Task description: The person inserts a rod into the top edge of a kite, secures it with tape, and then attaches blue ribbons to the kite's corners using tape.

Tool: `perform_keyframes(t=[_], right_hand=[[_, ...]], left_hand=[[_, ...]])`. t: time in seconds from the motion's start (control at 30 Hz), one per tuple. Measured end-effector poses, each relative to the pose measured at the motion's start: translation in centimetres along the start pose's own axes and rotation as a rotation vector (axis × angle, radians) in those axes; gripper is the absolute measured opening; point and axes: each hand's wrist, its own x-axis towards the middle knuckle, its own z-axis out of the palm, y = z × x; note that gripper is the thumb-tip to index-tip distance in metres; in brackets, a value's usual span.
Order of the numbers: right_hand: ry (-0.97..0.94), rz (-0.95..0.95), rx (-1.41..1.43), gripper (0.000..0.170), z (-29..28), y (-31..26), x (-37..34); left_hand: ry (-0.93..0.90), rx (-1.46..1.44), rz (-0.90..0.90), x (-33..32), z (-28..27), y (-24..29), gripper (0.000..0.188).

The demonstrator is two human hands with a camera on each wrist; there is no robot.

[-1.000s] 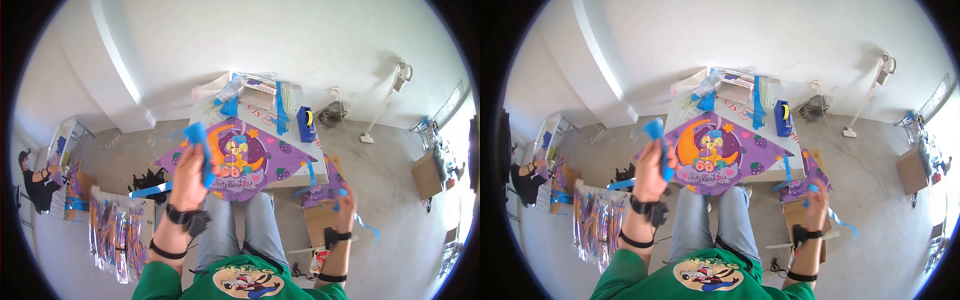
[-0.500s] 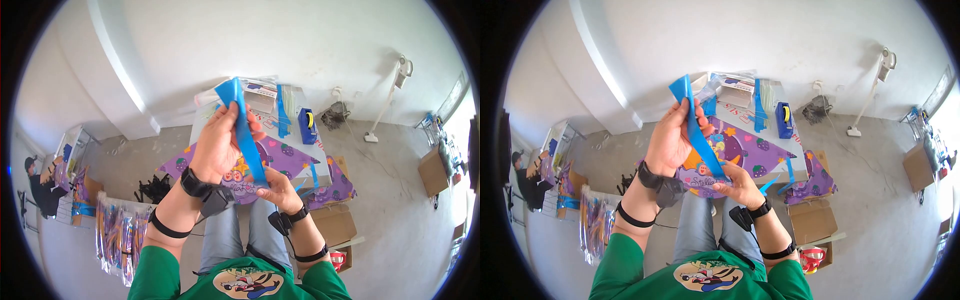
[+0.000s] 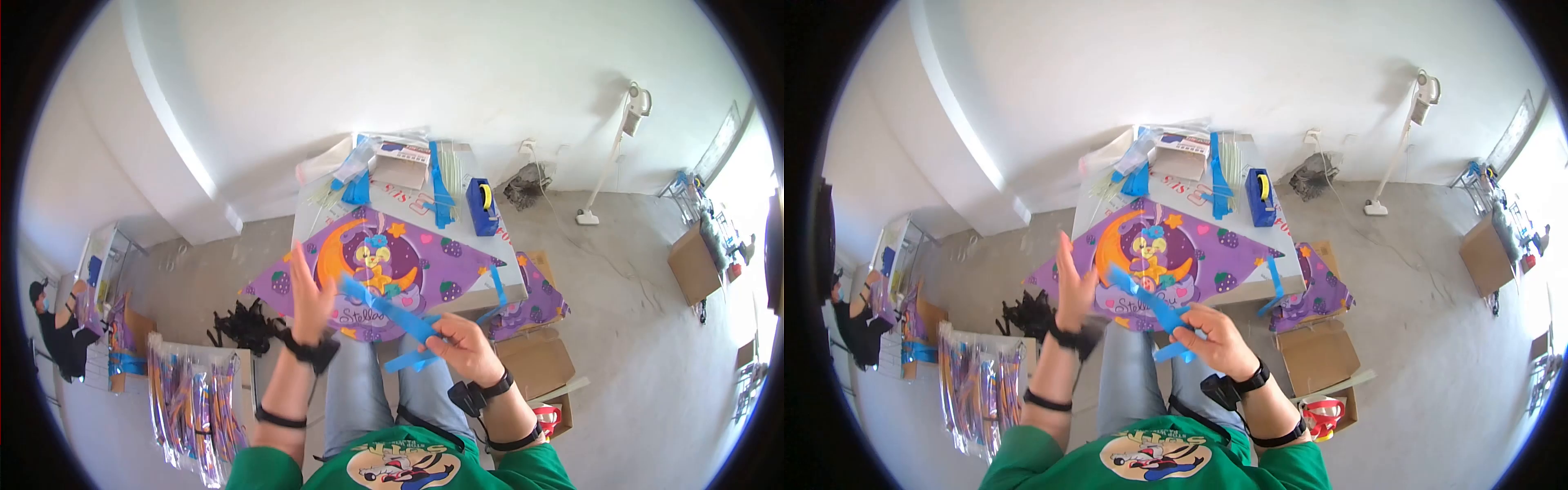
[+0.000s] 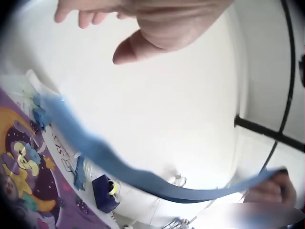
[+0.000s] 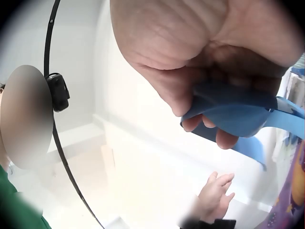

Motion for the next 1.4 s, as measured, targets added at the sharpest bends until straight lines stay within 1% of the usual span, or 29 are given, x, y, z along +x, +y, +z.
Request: perform_keyframes(t=[0.03, 0.07, 0.13, 0.17, 0.23, 0.37, 0.43, 0.5, 0.6, 0.63, 0.67, 0.73, 0.77, 0.83, 0.87, 0.93, 0.97, 1.0, 1.03, 1.07, 1.13, 1.17, 1.2, 1.23, 1.27, 1.3, 1.33, 1.37, 1.4], right_hand=[[-0.024, -0.036, -0.086, 0.01, 0.1, -0.2, 0.3], [-0.037, -0.05, -0.062, 0.01, 0.5, 0.1, 0.5], [-0.071, -0.045, -0.121, 0.01, 0.9, -0.2, 0.9], [-0.113, -0.047, -0.178, 0.01, 1.1, -0.3, 1.1], [-0.102, -0.054, -0.123, 0.01, 1.6, 0.2, 0.9], [-0.011, -0.068, -0.034, 0.012, 1.5, 0.0, 0.2], [0.099, -0.12, -0.148, 0.012, 1.1, -0.2, 0.2], [0.101, -0.126, -0.15, 0.012, 1.0, -0.9, 0.2], [0.17, -0.237, -0.185, 0.011, 1.5, -0.9, 0.4], [0.165, -0.232, -0.18, 0.011, 1.6, -0.9, 0.4], [0.182, -0.238, -0.202, 0.01, 1.6, -0.8, 0.4], [0.196, -0.245, -0.216, 0.01, 1.8, -0.6, 0.3], [0.188, -0.257, -0.231, 0.01, 1.9, -0.6, 0.2], [0.181, -0.272, -0.243, 0.009, 2.0, -0.8, 0.0], [0.174, -0.253, -0.276, 0.008, 2.0, -1.0, -0.2], [0.169, -0.235, -0.308, 0.008, 1.8, -1.0, -0.4], [0.323, -0.264, -0.332, 0.008, 1.6, -0.6, -0.4], [0.478, -0.292, -0.354, 0.011, 1.3, -0.1, -0.5], [0.641, -0.137, -0.066, 0.016, 1.0, 0.7, -1.1], [0.768, -0.139, 0.077, 0.015, -0.2, 1.2, -1.2], [0.868, -0.322, 0.36, 0.012, -3.4, 1.3, -1.7], [0.92, -0.343, 0.399, 0.011, -5.0, 1.3, -2.4], [0.972, -0.363, 0.438, 0.01, -6.3, 1.4, -3.0], [0.968, -0.363, 0.44, 0.01, -7.1, 1.5, -3.5], [1.052, -0.397, 0.353, 0.009, -7.7, 1.6, -3.8], [1.134, -0.43, 0.263, 0.009, -8.0, 1.8, -4.1], [1.134, -0.428, 0.264, 0.009, -7.6, 1.7, -4.0], [1.036, -0.301, 0.122, 0.01, -6.9, 1.6, -3.9], [0.935, -0.175, -0.017, 0.013, -6.0, 1.5, -3.7]], left_hand=[[-0.174, -0.17, -0.021, -1.0, -0.7, 2.2, 0.073], [-0.355, -0.338, -0.048, -1.9, -1.3, 4.6, 0.073], [-0.624, -0.451, -0.034, -2.9, -2.0, 9.4, 0.071], [-0.626, -0.455, -0.038, -3.8, -1.4, 10.0, 0.071], [-0.774, -0.851, -0.231, -4.9, -0.8, 10.7, 0.072], [-0.802, -0.936, -0.29, -5.7, 0.0, 10.7, 0.067], [-0.756, -0.916, -0.225, -5.7, 0.1, 11.0, 0.063], [-0.732, -0.92, -0.245, -5.9, 0.6, 11.3, 0.06], [-0.665, -0.922, -0.283, -6.4, 1.4, 11.5, 0.051], [-0.626, -0.923, -0.305, -6.4, 1.5, 11.6, 0.046], [-0.622, -0.92, -0.313, -6.3, 1.3, 11.8, 0.046], [-0.627, -1.004, -0.509, -6.0, 0.6, 12.3, 0.037], [-0.625, -0.998, -0.516, -5.9, 0.5, 12.2, 0.037], [-0.593, -0.875, -0.31, -5.5, 0.5, 11.6, 0.031], [-0.593, -0.872, -0.311, -5.6, 0.5, 11.6, 0.031], [-0.514, -0.898, -0.346, -5.5, 0.5, 11.7, 0.026], [-0.515, -0.896, -0.346, -5.4, 0.3, 11.8, 0.026], [-0.452, -1.045, -0.419, -5.3, 0.1, 12.1, 0.025], [-0.386, -1.192, -0.492, -5.1, -0.3, 12.3, 0.024], [-0.385, -1.19, -0.493, -4.9, -0.8, 12.6, 0.024], [-0.276, -1.399, -0.689, -4.1, -1.8, 13.1, 0.022], [-0.272, -1.396, -0.688, -3.8, -2.1, 13.2, 0.022], [-0.243, -1.445, -0.762, -3.4, -2.5, 13.2, 0.022], [-0.213, -1.493, -0.836, -3.1, -2.8, 13.1, 0.022], [-0.235, -1.579, -0.817, -2.9, -3.0, 13.0, 0.025], [-0.233, -1.578, -0.817, -2.6, -3.0, 13.0, 0.025], [-0.262, -1.669, -0.852, -2.4, -3.0, 13.1, 0.026], [-0.293, -1.76, -0.887, -2.1, -3.0, 13.2, 0.028], [-0.296, -1.759, -0.888, -1.9, -2.9, 13.4, 0.028]])
